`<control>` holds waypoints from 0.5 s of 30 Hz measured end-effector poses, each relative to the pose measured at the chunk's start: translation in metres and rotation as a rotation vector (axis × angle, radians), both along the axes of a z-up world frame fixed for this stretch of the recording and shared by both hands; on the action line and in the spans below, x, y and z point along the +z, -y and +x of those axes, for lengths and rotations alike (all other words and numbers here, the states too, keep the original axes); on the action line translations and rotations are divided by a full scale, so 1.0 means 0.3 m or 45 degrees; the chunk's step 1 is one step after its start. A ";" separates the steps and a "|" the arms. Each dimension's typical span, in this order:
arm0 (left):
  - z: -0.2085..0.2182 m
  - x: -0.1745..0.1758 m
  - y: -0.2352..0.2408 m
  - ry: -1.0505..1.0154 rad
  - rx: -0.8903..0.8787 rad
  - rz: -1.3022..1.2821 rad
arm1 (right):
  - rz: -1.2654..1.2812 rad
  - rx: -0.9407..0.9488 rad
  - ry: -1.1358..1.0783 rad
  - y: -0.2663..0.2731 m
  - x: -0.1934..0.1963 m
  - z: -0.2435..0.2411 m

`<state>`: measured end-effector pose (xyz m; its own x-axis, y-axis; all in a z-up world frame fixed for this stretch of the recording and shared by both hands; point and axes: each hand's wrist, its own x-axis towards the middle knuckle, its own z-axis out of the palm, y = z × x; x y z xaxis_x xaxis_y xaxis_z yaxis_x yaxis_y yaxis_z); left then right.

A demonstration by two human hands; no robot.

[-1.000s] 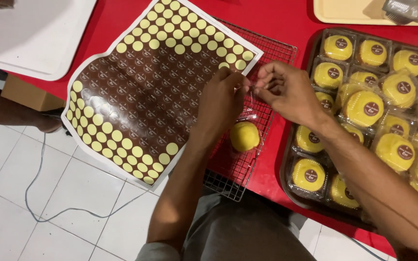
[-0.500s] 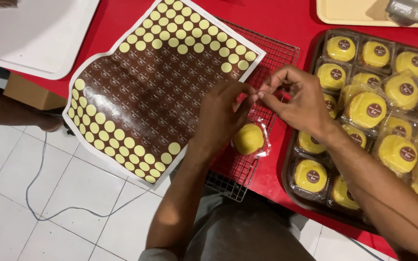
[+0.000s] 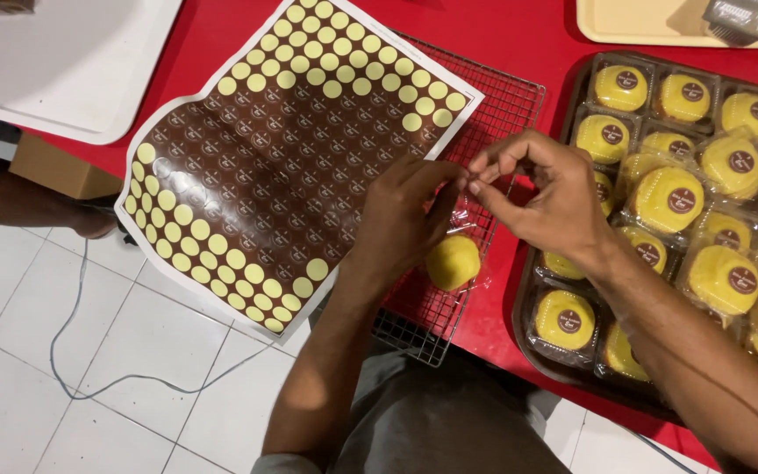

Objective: The person is packaging small yellow cakes into clear plastic containers. They place a round sticker on the top of each container and then use a red handheld stapler to seal the plastic packaging. The sealed containers are then arranged in a beige tray.

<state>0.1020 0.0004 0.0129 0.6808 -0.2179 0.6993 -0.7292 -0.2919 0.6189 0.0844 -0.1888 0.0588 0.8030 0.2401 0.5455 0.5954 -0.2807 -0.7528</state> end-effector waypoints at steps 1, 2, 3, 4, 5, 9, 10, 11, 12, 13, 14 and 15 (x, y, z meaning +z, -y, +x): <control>0.004 -0.012 0.002 0.000 -0.001 0.000 | 0.000 -0.001 0.000 0.000 -0.003 0.001; 0.009 -0.024 0.006 0.013 0.010 0.001 | -0.016 -0.010 0.041 0.001 -0.005 0.002; 0.015 -0.035 0.009 0.025 0.021 0.001 | -0.032 -0.020 0.082 0.001 -0.008 0.004; 0.007 -0.015 0.008 0.025 0.020 0.001 | -0.032 -0.021 0.083 0.003 -0.009 0.004; -0.001 0.005 0.007 0.017 0.013 -0.002 | -0.057 -0.052 0.114 0.004 -0.010 0.005; -0.006 0.000 0.014 0.002 0.019 -0.002 | -0.065 -0.111 0.133 0.004 -0.013 0.004; -0.007 0.005 0.015 -0.001 0.020 -0.001 | -0.065 -0.110 0.131 0.001 -0.008 0.001; -0.009 0.010 0.017 0.006 0.032 0.007 | -0.047 -0.111 0.108 -0.002 -0.002 -0.002; -0.008 0.016 0.018 0.015 0.043 0.016 | -0.029 -0.114 0.088 -0.005 0.004 -0.003; -0.007 0.013 0.019 0.016 0.043 0.017 | -0.028 -0.114 0.089 -0.002 -0.002 0.002; -0.008 0.009 0.022 0.016 0.058 0.013 | -0.011 -0.114 0.065 0.004 -0.008 0.004; -0.009 0.005 0.025 0.016 0.073 0.010 | 0.006 -0.114 0.040 0.009 -0.015 0.007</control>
